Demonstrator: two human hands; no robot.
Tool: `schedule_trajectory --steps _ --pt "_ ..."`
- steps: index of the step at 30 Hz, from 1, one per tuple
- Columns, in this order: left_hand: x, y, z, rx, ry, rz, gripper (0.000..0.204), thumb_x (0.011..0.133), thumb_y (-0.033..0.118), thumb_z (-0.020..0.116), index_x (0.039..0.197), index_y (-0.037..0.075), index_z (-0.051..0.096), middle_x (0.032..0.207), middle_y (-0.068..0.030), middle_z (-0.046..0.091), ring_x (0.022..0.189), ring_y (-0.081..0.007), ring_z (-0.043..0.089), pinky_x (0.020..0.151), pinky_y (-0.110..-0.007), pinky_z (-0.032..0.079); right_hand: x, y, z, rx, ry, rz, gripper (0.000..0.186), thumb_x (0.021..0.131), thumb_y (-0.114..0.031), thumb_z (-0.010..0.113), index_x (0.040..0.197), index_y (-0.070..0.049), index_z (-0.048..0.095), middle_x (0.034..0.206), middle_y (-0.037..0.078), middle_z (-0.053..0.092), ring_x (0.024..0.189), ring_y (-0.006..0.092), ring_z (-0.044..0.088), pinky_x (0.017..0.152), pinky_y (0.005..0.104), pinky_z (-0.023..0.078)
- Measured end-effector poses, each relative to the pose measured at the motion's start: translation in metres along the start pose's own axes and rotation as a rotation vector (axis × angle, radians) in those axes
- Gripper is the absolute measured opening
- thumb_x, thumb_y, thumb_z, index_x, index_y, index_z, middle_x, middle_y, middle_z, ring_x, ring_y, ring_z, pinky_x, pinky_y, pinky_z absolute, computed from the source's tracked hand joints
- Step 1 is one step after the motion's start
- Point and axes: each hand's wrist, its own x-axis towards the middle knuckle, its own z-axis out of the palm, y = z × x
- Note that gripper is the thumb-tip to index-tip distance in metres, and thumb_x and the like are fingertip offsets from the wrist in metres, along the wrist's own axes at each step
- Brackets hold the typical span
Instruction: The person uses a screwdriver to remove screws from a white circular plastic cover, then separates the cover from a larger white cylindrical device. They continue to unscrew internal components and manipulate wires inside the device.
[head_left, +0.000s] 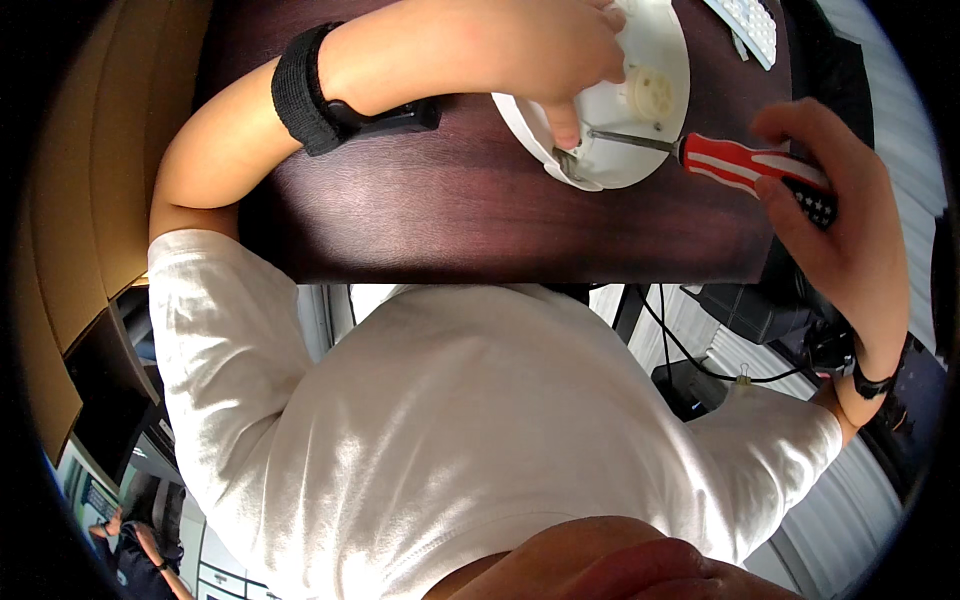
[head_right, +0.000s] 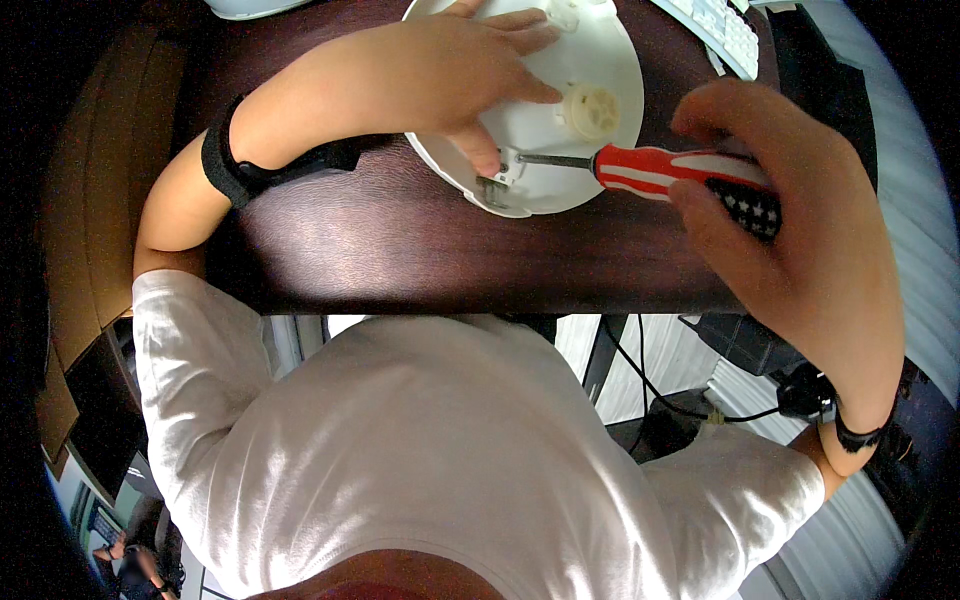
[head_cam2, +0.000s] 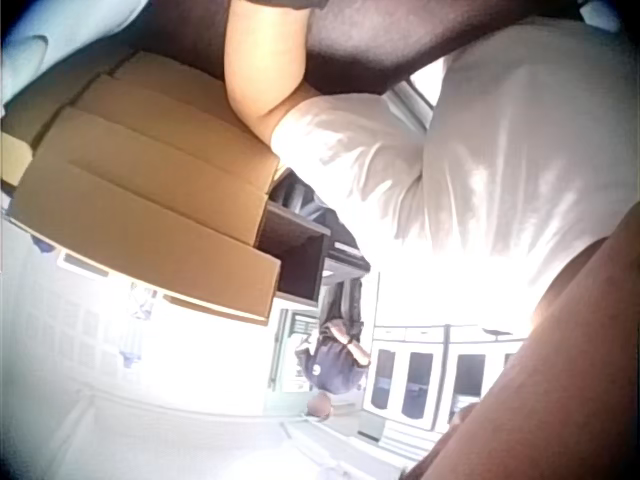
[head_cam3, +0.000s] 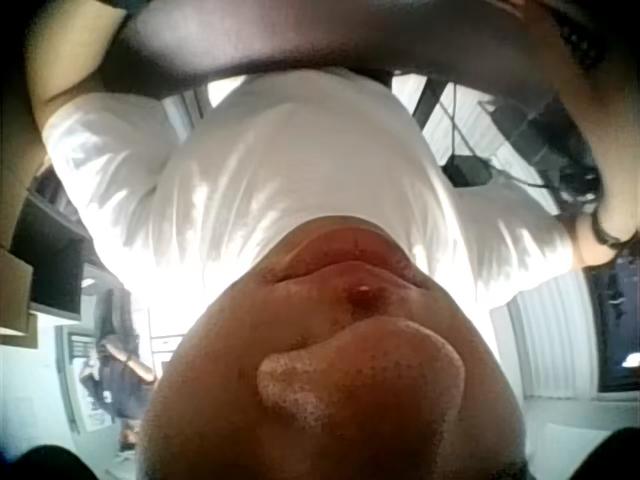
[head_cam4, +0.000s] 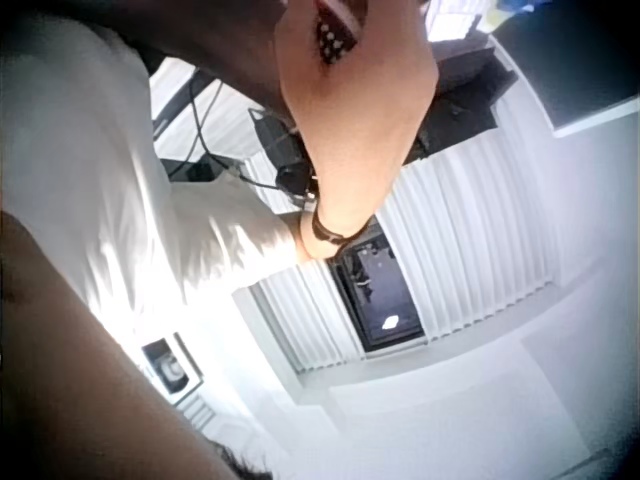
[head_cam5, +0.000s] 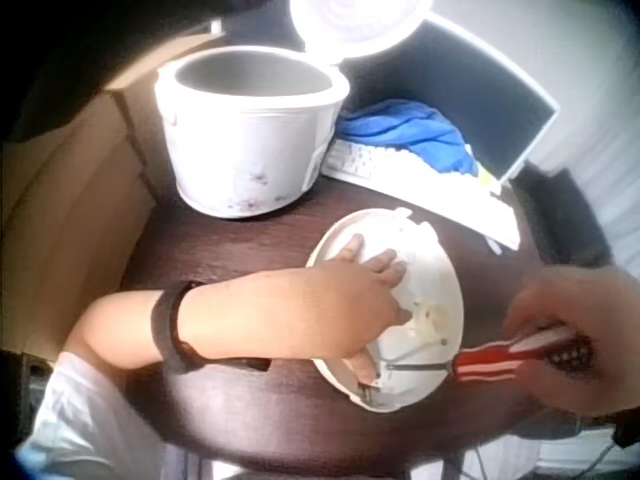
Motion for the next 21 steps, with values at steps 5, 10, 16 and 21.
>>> schedule_trajectory --steps 5,10,16,21 --pt "0.002 0.007 -0.018 0.003 -0.064 0.011 0.063 0.086 0.047 0.068 0.126 -0.001 0.064 0.136 -0.0338 0.053 0.132 -0.0449 0.050 0.110 -0.057 0.038 -0.004 -0.014 -0.002 -0.022 -0.185 0.254 0.036 0.084 -0.002 0.067 0.118 0.000 0.057 0.099 0.020 0.064 0.083 0.0306 0.065 0.074 0.0343 0.050" --pt "0.003 0.005 -0.018 -0.041 -0.035 0.044 0.064 0.085 0.048 0.068 0.126 -0.001 0.064 0.135 -0.0333 0.054 0.134 -0.0436 0.048 0.109 -0.057 0.038 -0.012 -0.024 -0.004 -0.210 -0.251 0.223 0.037 0.088 -0.008 0.070 0.121 -0.001 0.056 0.105 0.021 0.065 0.088 0.0372 0.065 0.078 0.0396 0.050" --pt "0.004 0.001 -0.004 0.050 -0.046 0.017 0.065 0.086 0.049 0.068 0.127 -0.002 0.063 0.134 -0.0324 0.055 0.135 -0.0422 0.047 0.110 -0.059 0.037 -0.013 -0.034 0.004 -0.272 -0.311 0.296 0.036 0.092 -0.011 0.067 0.125 -0.002 0.054 0.109 0.019 0.066 0.088 0.0370 0.065 0.078 0.0415 0.049" --pt "-0.004 0.000 -0.006 0.002 0.042 0.053 0.066 0.086 0.049 0.068 0.126 -0.003 0.062 0.133 -0.0318 0.055 0.136 -0.0420 0.046 0.110 -0.060 0.037 -0.011 -0.030 -0.003 -0.219 -0.345 0.331 0.030 0.097 -0.014 0.061 0.125 -0.003 0.054 0.110 0.017 0.066 0.085 0.0337 0.065 0.076 0.0420 0.049"
